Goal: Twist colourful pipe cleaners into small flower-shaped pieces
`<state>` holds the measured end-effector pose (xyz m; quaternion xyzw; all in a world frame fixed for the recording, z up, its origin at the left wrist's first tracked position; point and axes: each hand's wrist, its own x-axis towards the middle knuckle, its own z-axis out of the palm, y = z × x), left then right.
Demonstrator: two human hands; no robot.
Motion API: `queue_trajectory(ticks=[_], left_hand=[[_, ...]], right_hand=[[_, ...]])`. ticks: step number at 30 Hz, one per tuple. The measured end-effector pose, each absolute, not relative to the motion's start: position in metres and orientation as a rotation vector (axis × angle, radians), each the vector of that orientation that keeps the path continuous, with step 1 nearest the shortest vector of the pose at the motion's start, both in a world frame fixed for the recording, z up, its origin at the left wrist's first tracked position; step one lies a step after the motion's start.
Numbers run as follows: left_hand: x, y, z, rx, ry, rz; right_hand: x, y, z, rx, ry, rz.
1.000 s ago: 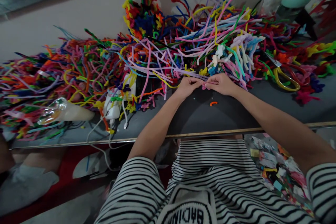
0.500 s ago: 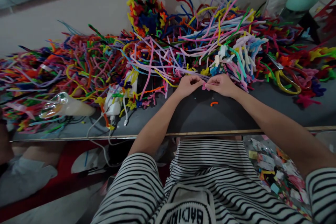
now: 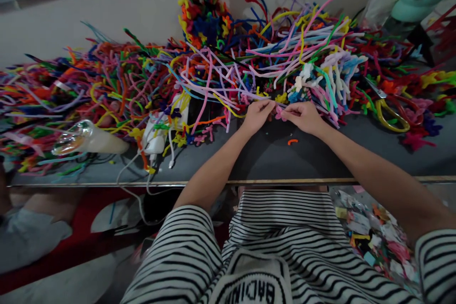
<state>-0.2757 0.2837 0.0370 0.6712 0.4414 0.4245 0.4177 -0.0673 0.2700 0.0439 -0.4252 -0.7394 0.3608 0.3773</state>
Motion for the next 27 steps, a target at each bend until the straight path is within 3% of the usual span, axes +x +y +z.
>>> queue_trajectory(ticks=[16,27], left_hand=[[-0.269,0.281,0.033,1.83,1.1,1.208],[-0.266,0.284,0.04,1.381,0.941,1.24]], right_hand=[[-0.072,0.274,0.039,-1.039,-1.698,1.101],[-0.064,0.272,0.05,-1.031,-1.91,0.073]])
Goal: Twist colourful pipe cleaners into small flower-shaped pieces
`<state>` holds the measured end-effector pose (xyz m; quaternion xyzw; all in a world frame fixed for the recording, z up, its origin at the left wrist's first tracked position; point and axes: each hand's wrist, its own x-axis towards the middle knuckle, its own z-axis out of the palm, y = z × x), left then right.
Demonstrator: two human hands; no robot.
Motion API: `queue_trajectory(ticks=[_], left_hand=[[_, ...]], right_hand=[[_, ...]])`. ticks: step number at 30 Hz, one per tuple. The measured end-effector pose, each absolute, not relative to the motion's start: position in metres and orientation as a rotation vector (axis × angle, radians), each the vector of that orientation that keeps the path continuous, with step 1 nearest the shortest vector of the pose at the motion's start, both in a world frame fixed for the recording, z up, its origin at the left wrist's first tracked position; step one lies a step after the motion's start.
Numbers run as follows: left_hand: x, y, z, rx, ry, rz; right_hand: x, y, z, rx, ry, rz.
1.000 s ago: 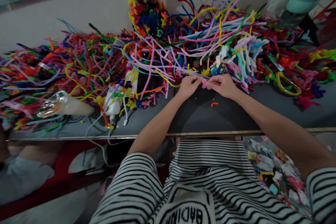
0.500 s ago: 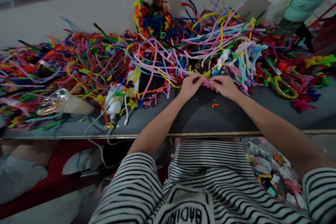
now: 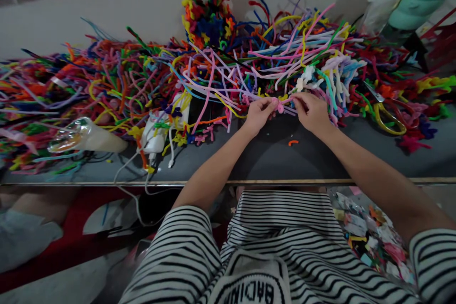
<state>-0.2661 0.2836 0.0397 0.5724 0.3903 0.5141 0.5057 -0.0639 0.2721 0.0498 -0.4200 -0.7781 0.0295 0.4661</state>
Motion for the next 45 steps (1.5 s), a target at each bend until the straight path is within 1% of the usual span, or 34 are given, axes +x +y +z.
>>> queue_trajectory(ticks=[3,6,9,12,19,25,31,38,45], left_hand=[[-0.264,0.278,0.043,1.361,0.867,1.208],[-0.263,0.273,0.047,1.406,0.74,1.091],[-0.263,0.27,0.051,1.471,0.625,0.982],[-0.264,0.269,0.051,1.503,0.634,0.965],[-0.267,0.27,0.046,1.563,0.696,1.063],[-0.269,0.273,0.041,1.648,0.777,1.197],[-0.267,0.278,0.034,1.583,0.888,1.342],[-0.258,0.271,0.032,1.546,0.925,1.388],[-0.26,0.272,0.03,1.635,1.116,1.352]], right_hand=[[-0.061,0.273,0.048,-1.062,-1.813,-0.012],[-0.061,0.271,0.048,-1.059,-1.75,0.034],[-0.064,0.268,0.048,-1.031,-1.683,0.252],[-0.067,0.265,0.05,-1.023,-1.652,0.514],[-0.071,0.26,0.055,-1.03,-1.656,0.666],[-0.074,0.254,0.057,-1.014,-1.706,0.682],[-0.077,0.251,0.058,-0.892,-1.607,0.995],[-0.081,0.259,0.049,-0.986,-1.533,0.953],[-0.077,0.268,0.049,-1.097,-1.493,0.834]])
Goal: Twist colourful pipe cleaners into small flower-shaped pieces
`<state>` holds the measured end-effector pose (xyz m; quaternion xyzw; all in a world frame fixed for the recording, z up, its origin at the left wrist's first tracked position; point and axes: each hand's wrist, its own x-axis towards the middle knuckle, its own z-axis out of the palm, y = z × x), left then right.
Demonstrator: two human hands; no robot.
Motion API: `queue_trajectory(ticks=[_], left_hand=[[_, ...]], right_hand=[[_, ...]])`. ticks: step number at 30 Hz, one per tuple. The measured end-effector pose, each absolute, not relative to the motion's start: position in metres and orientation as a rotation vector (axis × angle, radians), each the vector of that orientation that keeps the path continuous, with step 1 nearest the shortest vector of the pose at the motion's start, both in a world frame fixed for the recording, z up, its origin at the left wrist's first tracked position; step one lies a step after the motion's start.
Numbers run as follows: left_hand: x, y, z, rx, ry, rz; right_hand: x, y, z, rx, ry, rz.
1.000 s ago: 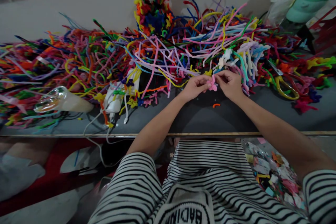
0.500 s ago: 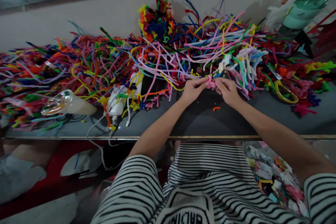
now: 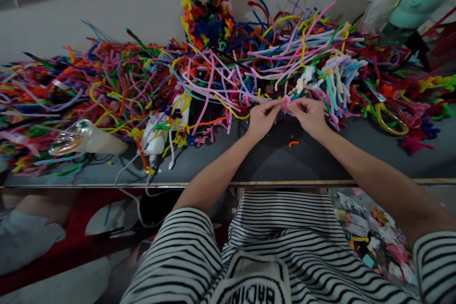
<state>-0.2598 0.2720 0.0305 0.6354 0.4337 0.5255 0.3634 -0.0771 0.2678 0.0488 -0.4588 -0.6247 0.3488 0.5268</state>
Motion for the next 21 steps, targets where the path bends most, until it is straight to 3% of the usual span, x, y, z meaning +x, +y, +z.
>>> queue_trajectory(ticks=[5,10,21], left_hand=[[-0.276,0.282,0.035,1.836,1.254,1.451],[-0.282,0.28,0.038,2.403,1.037,1.314],[-0.299,0.28,0.051,2.727,0.851,1.092]], right_hand=[[-0.074,0.273,0.05,-1.028,-1.421,1.086],[-0.073,0.275,0.051,-0.954,-1.504,1.421],[-0.065,0.279,0.056,-0.901,-1.606,1.586]])
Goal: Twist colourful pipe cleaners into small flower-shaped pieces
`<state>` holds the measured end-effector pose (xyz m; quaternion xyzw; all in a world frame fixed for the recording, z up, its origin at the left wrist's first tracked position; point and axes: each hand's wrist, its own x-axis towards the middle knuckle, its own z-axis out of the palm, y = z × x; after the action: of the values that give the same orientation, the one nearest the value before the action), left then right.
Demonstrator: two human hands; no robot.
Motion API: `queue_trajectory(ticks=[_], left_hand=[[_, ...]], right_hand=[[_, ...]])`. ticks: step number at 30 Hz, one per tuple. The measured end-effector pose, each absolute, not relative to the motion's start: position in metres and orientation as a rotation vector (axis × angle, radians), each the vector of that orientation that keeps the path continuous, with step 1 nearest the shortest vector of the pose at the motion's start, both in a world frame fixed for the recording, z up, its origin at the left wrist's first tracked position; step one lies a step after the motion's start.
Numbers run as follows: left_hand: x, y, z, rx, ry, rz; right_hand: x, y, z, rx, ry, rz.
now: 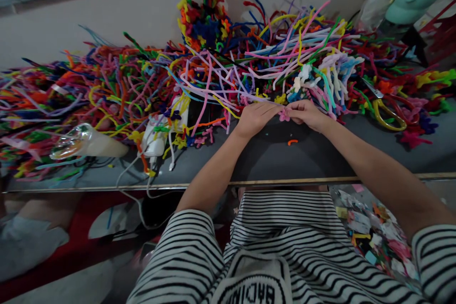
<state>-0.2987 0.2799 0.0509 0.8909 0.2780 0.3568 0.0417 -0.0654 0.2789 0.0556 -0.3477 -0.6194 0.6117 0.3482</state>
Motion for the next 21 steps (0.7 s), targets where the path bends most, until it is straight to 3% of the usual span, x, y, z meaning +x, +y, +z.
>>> queue_trajectory(ticks=[10,21], left_hand=[[-0.298,0.276,0.062,2.891,0.857,0.972],[-0.288,0.268,0.06,3.113,1.007,0.987]], right_hand=[[-0.064,0.279,0.054,-0.978,-1.705,1.518],[-0.068,0.267,0.052,-1.097,-1.931,0.74]])
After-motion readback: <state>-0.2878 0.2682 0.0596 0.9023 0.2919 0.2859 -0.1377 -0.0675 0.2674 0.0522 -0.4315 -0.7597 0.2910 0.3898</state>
